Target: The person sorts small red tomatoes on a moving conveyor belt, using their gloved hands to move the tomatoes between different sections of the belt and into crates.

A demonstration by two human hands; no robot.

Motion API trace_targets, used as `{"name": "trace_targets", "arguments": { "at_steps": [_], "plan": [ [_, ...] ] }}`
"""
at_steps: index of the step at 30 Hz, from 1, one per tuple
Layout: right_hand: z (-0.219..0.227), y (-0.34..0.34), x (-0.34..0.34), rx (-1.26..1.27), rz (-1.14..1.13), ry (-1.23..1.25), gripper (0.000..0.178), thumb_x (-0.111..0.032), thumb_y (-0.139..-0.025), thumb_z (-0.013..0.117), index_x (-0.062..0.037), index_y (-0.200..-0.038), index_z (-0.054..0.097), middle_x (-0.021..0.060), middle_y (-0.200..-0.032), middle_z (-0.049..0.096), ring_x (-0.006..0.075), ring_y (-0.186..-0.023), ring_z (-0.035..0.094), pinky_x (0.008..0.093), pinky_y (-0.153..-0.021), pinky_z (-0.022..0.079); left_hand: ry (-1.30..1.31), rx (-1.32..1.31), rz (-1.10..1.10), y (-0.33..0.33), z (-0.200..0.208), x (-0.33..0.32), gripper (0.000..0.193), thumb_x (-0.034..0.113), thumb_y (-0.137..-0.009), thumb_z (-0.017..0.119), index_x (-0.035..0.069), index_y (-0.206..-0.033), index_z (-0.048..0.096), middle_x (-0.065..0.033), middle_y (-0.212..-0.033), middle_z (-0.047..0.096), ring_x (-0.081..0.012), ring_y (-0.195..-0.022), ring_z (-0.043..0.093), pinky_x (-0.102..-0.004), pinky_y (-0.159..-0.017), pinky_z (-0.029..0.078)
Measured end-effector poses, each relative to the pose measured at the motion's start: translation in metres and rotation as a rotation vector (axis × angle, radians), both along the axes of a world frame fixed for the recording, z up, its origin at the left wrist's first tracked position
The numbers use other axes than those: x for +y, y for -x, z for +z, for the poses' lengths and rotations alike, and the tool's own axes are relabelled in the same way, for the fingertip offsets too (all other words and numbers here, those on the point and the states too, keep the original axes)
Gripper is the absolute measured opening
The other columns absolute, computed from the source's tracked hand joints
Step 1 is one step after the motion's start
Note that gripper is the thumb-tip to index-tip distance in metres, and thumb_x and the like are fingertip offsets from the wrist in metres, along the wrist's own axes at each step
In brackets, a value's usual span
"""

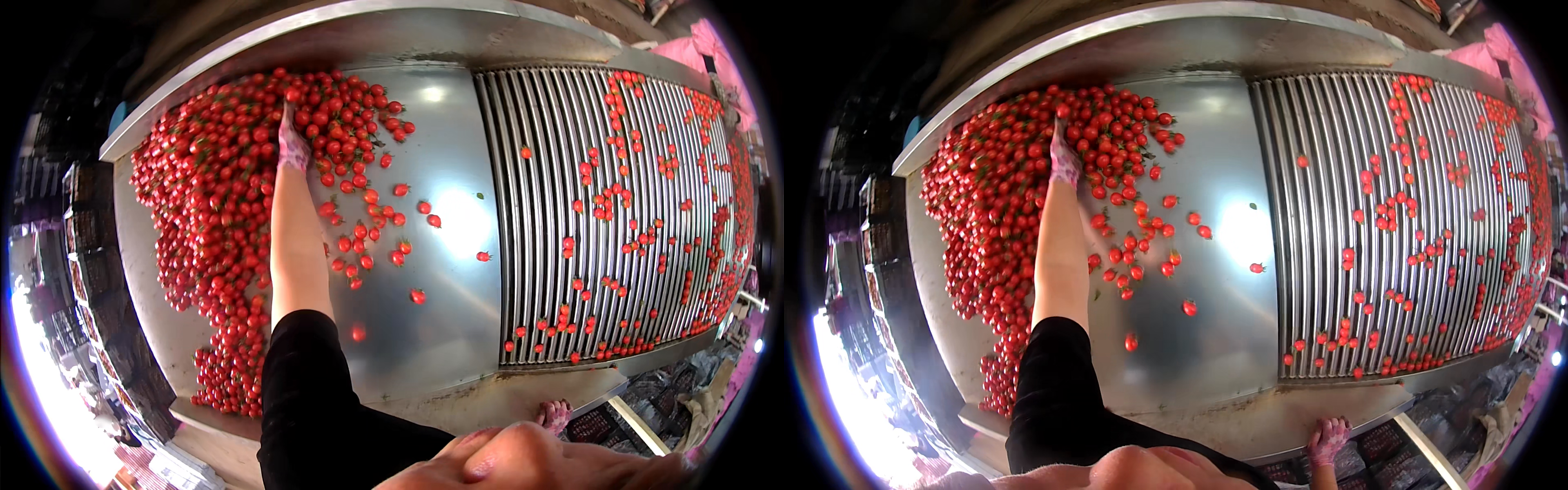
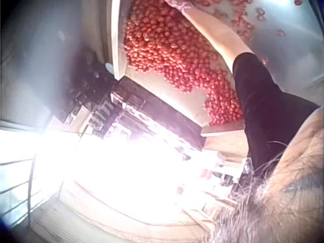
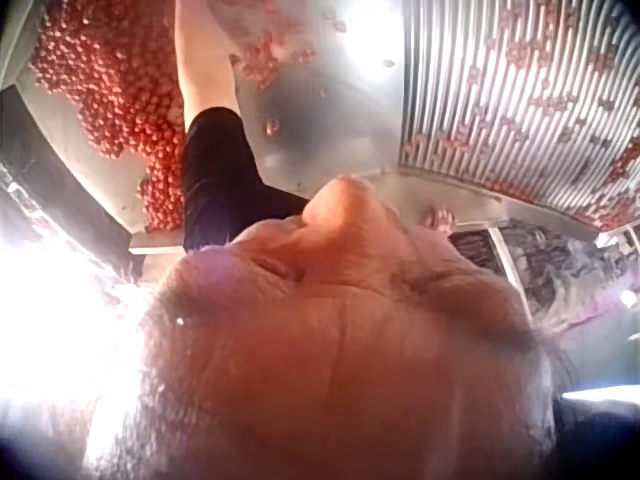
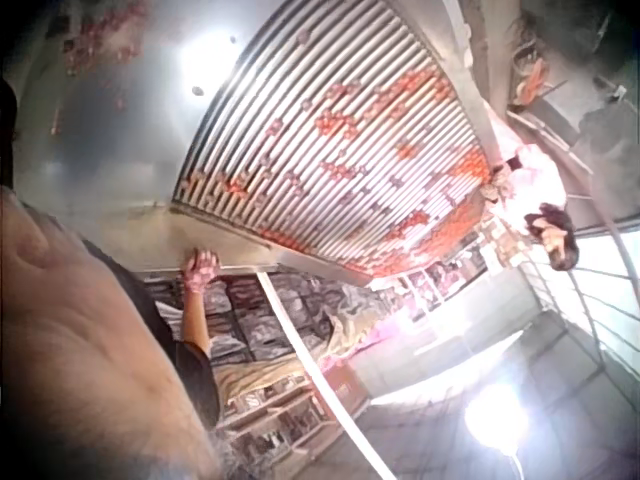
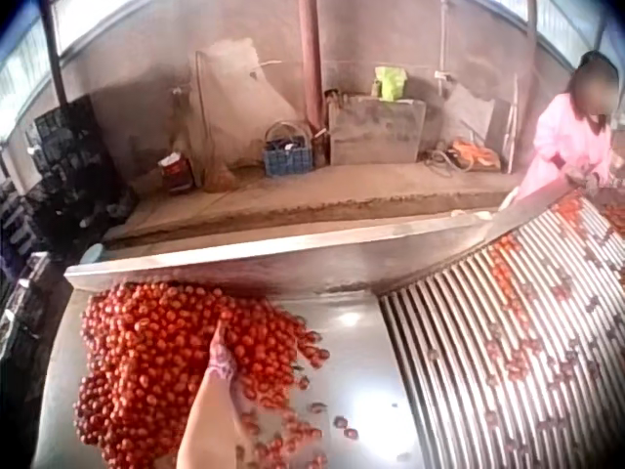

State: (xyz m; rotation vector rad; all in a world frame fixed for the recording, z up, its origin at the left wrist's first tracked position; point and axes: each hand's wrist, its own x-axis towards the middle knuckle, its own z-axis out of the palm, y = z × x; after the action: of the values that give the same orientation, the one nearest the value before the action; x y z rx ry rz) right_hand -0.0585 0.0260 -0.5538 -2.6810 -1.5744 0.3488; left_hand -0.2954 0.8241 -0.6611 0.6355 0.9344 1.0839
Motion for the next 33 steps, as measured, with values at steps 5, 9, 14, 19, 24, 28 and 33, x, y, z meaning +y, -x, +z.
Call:
{"name": "trace_targets", "arguments": {
  "at_steps": [5, 9, 14, 19, 24, 28, 33],
  "plan": [
    [0.002, -0.003, 0.023, 0.154, 0.037, 0.045, 0.024, -0.012, -0.072, 0.057, -0.0065, -0.095, 0.056, 0.0145, -0.093, 0.055, 0.0381, -0.098, 0.052, 0.0554, -0.096, 0.038, -0.166, 0.205, -0.323, -0.073, -0.047, 0.048, 0.055, 0.041, -0.094, 0.059, 0.010, -0.139, 0.053, -0.0057, -0.136, 0.058, -0.0215, -0.126, 0.052, -0.0403, -0.108, 0.040],
    [0.017, 0.001, 0.013, 0.144, -0.057, 0.134, 0.032, -0.015, -0.066, 0.058, -0.0061, -0.097, 0.056, 0.0153, -0.097, 0.055, 0.0382, -0.101, 0.052, 0.0563, -0.097, 0.036, 0.061, 0.224, -0.807, -0.266, -0.054, -0.093, 0.051, 0.032, -0.091, 0.067, 0.011, -0.135, 0.057, -0.0102, -0.121, 0.066, -0.0206, -0.105, 0.064, -0.0358, -0.088, 0.052],
    [0.002, -0.003, 0.031, 0.213, 0.025, 0.041, 0.033, -0.015, -0.064, 0.058, -0.0071, -0.097, 0.055, 0.0150, -0.096, 0.054, 0.0390, -0.099, 0.052, 0.0568, -0.094, 0.037, -0.337, 0.131, -0.792, -0.293, -0.115, -0.284, 0.046, 0.020, -0.077, 0.077, 0.006, -0.116, 0.055, -0.0077, -0.119, 0.061, -0.0220, -0.106, 0.057, -0.0387, -0.087, 0.050],
    [0.006, 0.003, 0.026, 0.133, 0.027, -0.012, 0.031, -0.013, -0.066, 0.059, -0.0075, -0.096, 0.054, 0.0145, -0.096, 0.053, 0.0384, -0.097, 0.052, 0.0557, -0.092, 0.039, -1.331, 0.600, -1.376, -0.209, -0.099, -0.495, 0.066, 0.038, -0.093, 0.057, 0.018, -0.151, 0.032, -0.0071, -0.155, 0.034, -0.0253, -0.148, 0.023, -0.0525, -0.121, 0.016],
    [-0.001, 0.005, 0.037, 0.150, 0.040, -0.072, 0.030, -0.010, -0.067, 0.062, -0.0078, -0.097, 0.054, 0.0138, -0.096, 0.053, 0.0373, -0.097, 0.053, 0.0550, -0.093, 0.039, -1.637, 0.450, -1.732, -0.046, -0.119, -0.581, 0.062, 0.042, -0.092, 0.056, 0.014, -0.146, 0.042, -0.0079, -0.153, 0.037, -0.0287, -0.146, 0.027, -0.0487, -0.121, 0.019],
    [-0.004, 0.005, 0.021, 0.163, 0.002, -0.090, 0.029, -0.009, -0.068, 0.063, -0.0087, -0.096, 0.055, 0.0122, -0.096, 0.054, 0.0351, -0.098, 0.054, 0.0548, -0.096, 0.039, -1.425, 0.721, -1.716, -0.008, -0.107, -0.506, 0.066, 0.042, -0.091, 0.054, 0.012, -0.147, 0.039, -0.0095, -0.155, 0.034, -0.0286, -0.146, 0.027, -0.0449, -0.119, 0.022],
    [0.000, 0.006, 0.025, 0.126, 0.007, -0.111, 0.029, -0.011, -0.067, 0.066, -0.0102, -0.095, 0.057, 0.0122, -0.098, 0.057, 0.0335, -0.097, 0.055, 0.0533, -0.094, 0.041, -1.116, 1.547, -1.084, 0.018, -0.078, -0.384, 0.068, 0.042, -0.092, 0.055, 0.010, -0.149, 0.037, -0.0132, -0.157, 0.030, -0.0328, -0.145, 0.027, -0.0514, -0.117, 0.023]
  ]
}}
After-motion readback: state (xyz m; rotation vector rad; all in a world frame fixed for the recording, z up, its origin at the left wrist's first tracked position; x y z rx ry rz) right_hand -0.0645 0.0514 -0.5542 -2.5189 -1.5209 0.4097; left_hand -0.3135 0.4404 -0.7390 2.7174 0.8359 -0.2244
